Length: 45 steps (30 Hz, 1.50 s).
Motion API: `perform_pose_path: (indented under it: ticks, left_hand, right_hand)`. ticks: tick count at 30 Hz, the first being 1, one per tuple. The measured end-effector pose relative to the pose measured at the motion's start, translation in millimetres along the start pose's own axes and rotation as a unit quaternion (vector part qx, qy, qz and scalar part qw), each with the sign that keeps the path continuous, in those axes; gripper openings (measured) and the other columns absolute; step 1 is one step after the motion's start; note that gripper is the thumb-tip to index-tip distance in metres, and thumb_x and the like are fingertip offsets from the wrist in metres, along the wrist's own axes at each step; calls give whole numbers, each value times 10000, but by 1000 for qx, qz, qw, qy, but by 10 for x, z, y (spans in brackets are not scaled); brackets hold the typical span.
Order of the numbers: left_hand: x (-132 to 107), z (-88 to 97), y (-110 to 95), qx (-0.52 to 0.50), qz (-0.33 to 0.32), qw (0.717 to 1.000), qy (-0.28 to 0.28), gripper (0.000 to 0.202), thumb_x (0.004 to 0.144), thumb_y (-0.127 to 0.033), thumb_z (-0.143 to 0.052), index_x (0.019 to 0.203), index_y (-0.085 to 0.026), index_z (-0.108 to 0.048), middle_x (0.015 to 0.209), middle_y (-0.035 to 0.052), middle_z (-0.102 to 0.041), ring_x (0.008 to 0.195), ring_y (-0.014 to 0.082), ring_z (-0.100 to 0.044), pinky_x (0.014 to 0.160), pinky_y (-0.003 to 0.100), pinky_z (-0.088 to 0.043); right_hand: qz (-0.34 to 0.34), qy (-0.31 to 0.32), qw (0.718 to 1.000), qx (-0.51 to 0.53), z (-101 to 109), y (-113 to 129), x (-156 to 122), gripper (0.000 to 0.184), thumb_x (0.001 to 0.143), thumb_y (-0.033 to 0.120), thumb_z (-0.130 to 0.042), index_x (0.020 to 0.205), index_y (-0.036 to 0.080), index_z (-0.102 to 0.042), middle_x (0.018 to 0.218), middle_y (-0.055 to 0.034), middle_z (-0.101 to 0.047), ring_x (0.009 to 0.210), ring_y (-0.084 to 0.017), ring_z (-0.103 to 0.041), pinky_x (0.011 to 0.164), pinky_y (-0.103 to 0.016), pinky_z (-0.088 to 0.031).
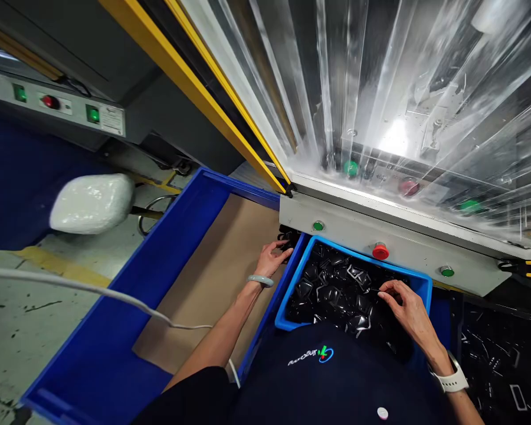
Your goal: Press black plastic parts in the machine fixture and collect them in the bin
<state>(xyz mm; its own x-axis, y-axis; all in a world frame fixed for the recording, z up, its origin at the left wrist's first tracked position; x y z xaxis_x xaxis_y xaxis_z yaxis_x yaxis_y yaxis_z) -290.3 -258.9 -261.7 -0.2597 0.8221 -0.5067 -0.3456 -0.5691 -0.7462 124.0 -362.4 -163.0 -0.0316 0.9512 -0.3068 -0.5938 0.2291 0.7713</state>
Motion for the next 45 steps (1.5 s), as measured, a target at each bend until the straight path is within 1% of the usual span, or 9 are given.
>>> perform_pose_path:
  ticks: [6, 9, 14, 22, 28, 35, 38, 42, 45]
  left_hand:
    - [-101, 173, -251, 42, -94, 987, -124, 205, 738, -261, -845, 857, -180, -699, 1350, 110, -662, 1316, 313, -602, 1193, 487, -423]
    - [-159, 296, -340, -93, -50, 977, -187, 304, 717, -281, -849, 847, -185, -591, 1109, 90, -722, 1138, 261, -673, 1065, 423, -496]
    - [-375, 86, -775, -354, 23, 934, -37, 569, 617, -344, -937, 1035, -196, -579, 892, -5, -682, 711, 131, -631, 644, 242, -506]
    - [-1066, -835, -1657, -267, -28, 930, 250, 590, 756, -692, -858, 961, -170, -672, 791, -20, -572, 533, 65, -470, 403, 177, -322]
    - [-1233, -1071, -2008, -83, -207, 950, 218, 563, 1063, -690, -469, 854, -187, -611, 722, -13, -510, 564, 106, -500, 511, 223, -403]
    - [-1427, -1186, -2296, 82, -439, 868, 219, 339, 1090, -489, -575, 1250, -213, -690, 1080, 61, -609, 852, 178, -637, 775, 305, -545]
    - [-1255, -1150, -2558, 21, -457, 867, 198, 212, 1057, -364, -651, 1148, -188, -726, 1014, 55, -626, 888, 180, -635, 822, 314, -558]
    - [-850, -1073, -3190, -88, -468, 869, 130, 127, 1000, -288, -724, 999, -171, -774, 1090, 92, -675, 1025, 197, -654, 853, 313, -566]
    - [-509, -1125, -3726, -166, -446, 873, 106, 96, 980, -248, -753, 998, -154, -762, 1017, 77, -720, 882, 159, -675, 743, 276, -560]
  right_hand:
    - [-11, -9, 1000, 15, 52, -35, 41, 396, 994, 634, -614, 995, 253, -722, 1032, -59, -734, 852, -211, -665, 779, -363, -534]
    - [-19, -14, 999, 24, 87, -55, 60, 422, 982, 655, -616, 978, 247, -722, 1029, -57, -736, 849, -209, -671, 803, -367, -543]
    - [-21, -36, 998, 39, 162, 224, 81, 385, 968, 625, -660, 988, 249, -739, 1029, -46, -753, 852, -201, -683, 807, -353, -549]
    - [186, -86, 977, 58, 234, 1504, 227, 131, 1026, 346, -674, 999, 231, -730, 923, -12, -737, 788, -138, -658, 766, -286, -534]
    - [202, -98, 974, 25, 378, 1519, 396, 87, 1008, 280, -687, 988, 210, -733, 930, -16, -749, 811, -130, -678, 771, -275, -541]
    - [110, -86, 989, 54, 661, 1250, 555, 189, 974, 405, -723, 999, 219, -742, 915, -24, -773, 811, -158, -707, 771, -308, -574]
    - [141, -55, 987, 45, 971, 1427, 822, 231, 985, 446, -702, 1007, 220, -744, 928, -27, -777, 830, -167, -715, 788, -331, -588]
    - [204, -290, 931, -88, 1865, 2056, 1421, 272, 1015, 437, -651, 1155, 221, -740, 1166, -99, -765, 1028, -200, -703, 926, -394, -583]
    - [119, -383, 897, -183, 2331, 2446, 2071, 658, 984, 535, -649, 1433, 61, -567, 1454, -226, -617, 1341, -267, -574, 1106, -517, -450]
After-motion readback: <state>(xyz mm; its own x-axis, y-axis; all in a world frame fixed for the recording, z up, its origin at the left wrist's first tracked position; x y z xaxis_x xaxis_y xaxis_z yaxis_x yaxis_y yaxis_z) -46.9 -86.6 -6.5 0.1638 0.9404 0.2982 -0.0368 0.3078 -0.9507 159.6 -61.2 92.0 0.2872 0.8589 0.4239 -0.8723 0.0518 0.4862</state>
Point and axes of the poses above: each hand's wrist, its own x-axis towards the middle knuckle, its own z-axis out of the back of the hand, y = z × x, the point moved 7 cm from there along x, towards the middle knuckle
